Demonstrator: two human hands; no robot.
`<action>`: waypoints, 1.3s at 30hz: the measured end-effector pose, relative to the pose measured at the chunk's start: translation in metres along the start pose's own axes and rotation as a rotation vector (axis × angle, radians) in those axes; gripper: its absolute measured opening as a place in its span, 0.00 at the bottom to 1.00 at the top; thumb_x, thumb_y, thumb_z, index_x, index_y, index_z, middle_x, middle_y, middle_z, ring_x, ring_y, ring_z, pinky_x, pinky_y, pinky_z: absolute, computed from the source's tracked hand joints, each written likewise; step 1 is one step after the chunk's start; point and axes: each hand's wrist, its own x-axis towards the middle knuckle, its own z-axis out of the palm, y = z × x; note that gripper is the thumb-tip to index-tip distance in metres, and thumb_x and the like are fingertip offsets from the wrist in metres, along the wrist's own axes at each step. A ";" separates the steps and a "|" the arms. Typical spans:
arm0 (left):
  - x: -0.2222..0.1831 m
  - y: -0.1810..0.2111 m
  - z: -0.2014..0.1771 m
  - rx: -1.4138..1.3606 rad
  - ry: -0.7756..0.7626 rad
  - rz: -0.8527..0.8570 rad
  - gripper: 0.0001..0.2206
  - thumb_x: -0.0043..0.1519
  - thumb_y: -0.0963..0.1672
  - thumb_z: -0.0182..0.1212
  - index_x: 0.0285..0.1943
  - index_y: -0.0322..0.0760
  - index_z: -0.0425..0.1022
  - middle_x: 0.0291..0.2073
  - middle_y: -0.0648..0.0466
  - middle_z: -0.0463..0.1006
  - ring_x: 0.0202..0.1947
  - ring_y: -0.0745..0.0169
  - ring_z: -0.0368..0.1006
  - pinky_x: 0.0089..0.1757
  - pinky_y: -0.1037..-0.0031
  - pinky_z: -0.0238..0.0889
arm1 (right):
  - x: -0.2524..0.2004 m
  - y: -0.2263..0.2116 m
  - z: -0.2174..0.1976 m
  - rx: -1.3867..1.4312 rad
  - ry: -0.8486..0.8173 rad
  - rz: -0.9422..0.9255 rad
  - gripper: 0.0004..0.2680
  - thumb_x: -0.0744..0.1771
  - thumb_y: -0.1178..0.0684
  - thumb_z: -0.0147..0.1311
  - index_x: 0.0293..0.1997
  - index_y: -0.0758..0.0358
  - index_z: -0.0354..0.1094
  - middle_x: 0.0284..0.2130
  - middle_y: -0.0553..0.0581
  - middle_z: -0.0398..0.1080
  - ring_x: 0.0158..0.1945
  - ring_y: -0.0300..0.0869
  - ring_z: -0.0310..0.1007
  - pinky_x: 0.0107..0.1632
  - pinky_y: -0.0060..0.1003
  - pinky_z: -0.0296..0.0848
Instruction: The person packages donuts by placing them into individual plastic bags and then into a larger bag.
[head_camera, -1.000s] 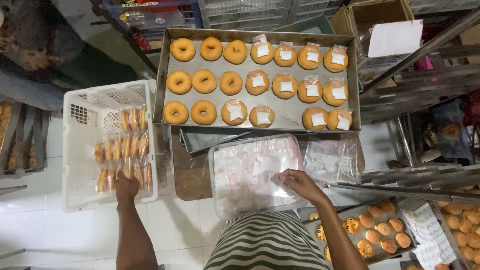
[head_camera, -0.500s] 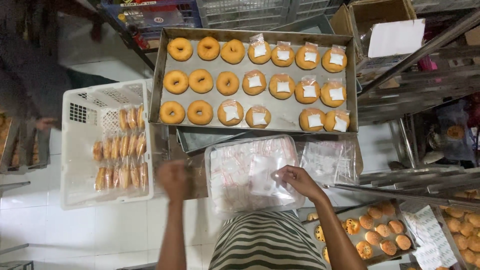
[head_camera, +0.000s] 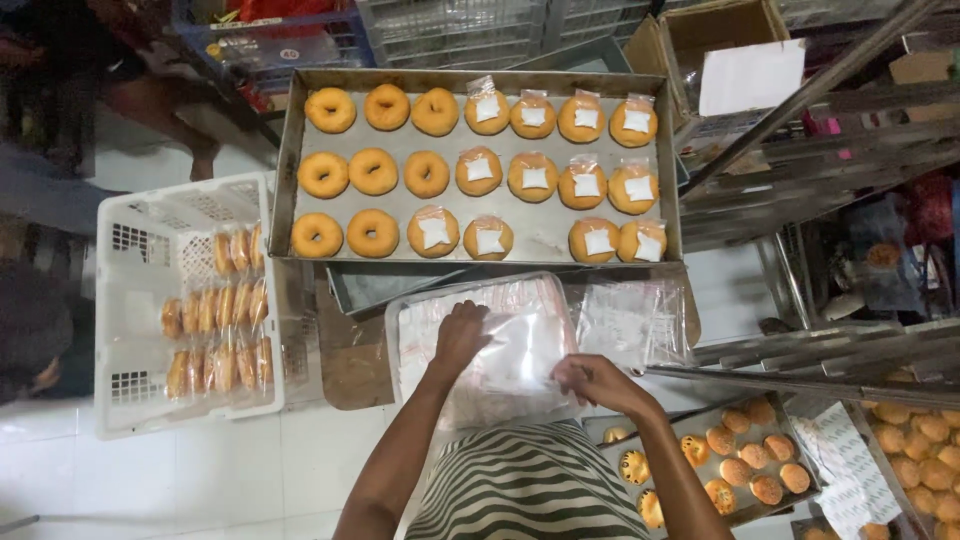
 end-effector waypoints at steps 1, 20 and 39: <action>0.000 -0.001 0.000 0.002 -0.002 0.002 0.25 0.55 0.44 0.70 0.63 0.41 0.70 0.47 0.53 0.70 0.53 0.49 0.67 0.46 0.60 0.68 | -0.006 0.006 -0.002 0.003 0.002 -0.001 0.05 0.67 0.58 0.55 0.43 0.64 0.77 0.25 0.59 0.77 0.18 0.37 0.68 0.20 0.27 0.66; -0.020 0.034 -0.055 -0.206 0.306 0.060 0.12 0.65 0.47 0.52 0.45 0.35 0.76 0.39 0.51 0.77 0.41 0.52 0.71 0.48 0.66 0.63 | -0.067 0.190 -0.032 -1.128 0.470 0.635 0.26 0.66 0.36 0.48 0.71 0.47 0.47 0.61 0.52 0.61 0.69 0.50 0.57 0.66 0.71 0.56; -0.025 0.033 -0.068 -0.005 0.257 0.172 0.23 0.63 0.42 0.55 0.70 0.42 0.66 0.51 0.50 0.70 0.46 0.53 0.70 0.46 0.64 0.66 | -0.075 0.163 -0.028 -0.975 0.538 0.749 0.21 0.67 0.35 0.44 0.68 0.46 0.60 0.49 0.59 0.76 0.47 0.54 0.80 0.46 0.50 0.78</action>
